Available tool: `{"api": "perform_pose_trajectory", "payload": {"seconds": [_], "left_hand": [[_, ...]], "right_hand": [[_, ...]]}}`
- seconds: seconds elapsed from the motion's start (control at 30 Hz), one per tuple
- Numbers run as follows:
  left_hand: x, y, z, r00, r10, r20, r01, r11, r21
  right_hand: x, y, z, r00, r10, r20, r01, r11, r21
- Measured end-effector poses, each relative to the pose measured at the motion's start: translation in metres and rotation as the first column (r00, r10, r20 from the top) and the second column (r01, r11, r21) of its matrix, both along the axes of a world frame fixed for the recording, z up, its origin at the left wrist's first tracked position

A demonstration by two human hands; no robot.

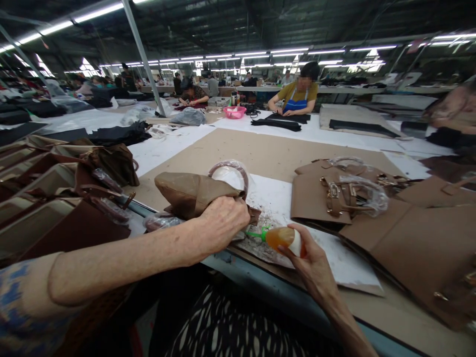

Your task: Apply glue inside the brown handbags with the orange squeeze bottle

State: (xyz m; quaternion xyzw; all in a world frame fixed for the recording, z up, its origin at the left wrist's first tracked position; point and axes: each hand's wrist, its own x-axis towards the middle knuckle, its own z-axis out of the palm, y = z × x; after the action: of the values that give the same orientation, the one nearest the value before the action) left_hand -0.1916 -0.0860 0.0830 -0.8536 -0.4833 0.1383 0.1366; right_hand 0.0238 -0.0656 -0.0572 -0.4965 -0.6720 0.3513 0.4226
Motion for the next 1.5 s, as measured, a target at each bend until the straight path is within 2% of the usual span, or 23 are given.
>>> {"api": "perform_pose_trajectory", "payload": {"seconds": [0.1, 0.2, 0.43, 0.5, 0.7, 0.8, 0.97, 1.13, 1.33, 1.5], "left_hand": [[-0.001, -0.006, -0.006, 0.998, -0.028, -0.054, 0.033, 0.994, 0.1], [-0.003, -0.014, -0.012, 0.998, -0.032, -0.05, 0.039, 0.989, 0.139], [-0.016, -0.031, -0.038, 0.998, -0.025, -0.052, 0.038, 0.966, 0.254], [-0.016, -0.034, -0.041, 0.998, -0.038, -0.055, 0.052, 0.96, 0.274], [-0.007, -0.04, -0.029, 0.996, 0.021, -0.086, 0.0, 0.971, 0.241], [-0.007, -0.044, -0.028, 0.996, 0.019, -0.089, 0.003, 0.969, 0.247], [-0.009, -0.047, -0.03, 0.997, 0.02, -0.076, 0.002, 0.96, 0.279], [-0.009, -0.044, -0.025, 0.997, 0.008, -0.07, 0.009, 0.971, 0.238], [-0.008, -0.041, -0.018, 0.996, 0.059, -0.065, -0.05, 0.989, 0.141], [-0.007, -0.039, -0.017, 0.995, 0.061, -0.073, -0.051, 0.989, 0.136]], "right_hand": [[0.0, -0.004, 0.005, 1.0, -0.007, -0.021, 0.006, 1.0, -0.02], [0.001, -0.006, 0.007, 0.998, -0.019, -0.053, 0.017, 0.999, -0.031], [0.003, -0.009, -0.001, 0.993, -0.022, -0.118, 0.015, 0.998, -0.063], [0.002, -0.01, -0.002, 0.992, -0.003, -0.126, -0.007, 0.997, -0.079], [0.003, -0.01, -0.005, 0.986, 0.037, -0.161, -0.059, 0.989, -0.136], [0.005, -0.009, -0.004, 0.977, 0.038, -0.212, -0.074, 0.983, -0.169], [0.004, -0.013, 0.004, 0.964, -0.003, -0.264, -0.056, 0.975, -0.214], [-0.003, -0.02, 0.009, 0.953, 0.006, -0.302, -0.08, 0.969, -0.234], [-0.005, -0.028, 0.014, 0.937, 0.035, -0.348, -0.137, 0.953, -0.272], [-0.006, -0.035, 0.024, 0.936, 0.074, -0.344, -0.184, 0.936, -0.3]]}}
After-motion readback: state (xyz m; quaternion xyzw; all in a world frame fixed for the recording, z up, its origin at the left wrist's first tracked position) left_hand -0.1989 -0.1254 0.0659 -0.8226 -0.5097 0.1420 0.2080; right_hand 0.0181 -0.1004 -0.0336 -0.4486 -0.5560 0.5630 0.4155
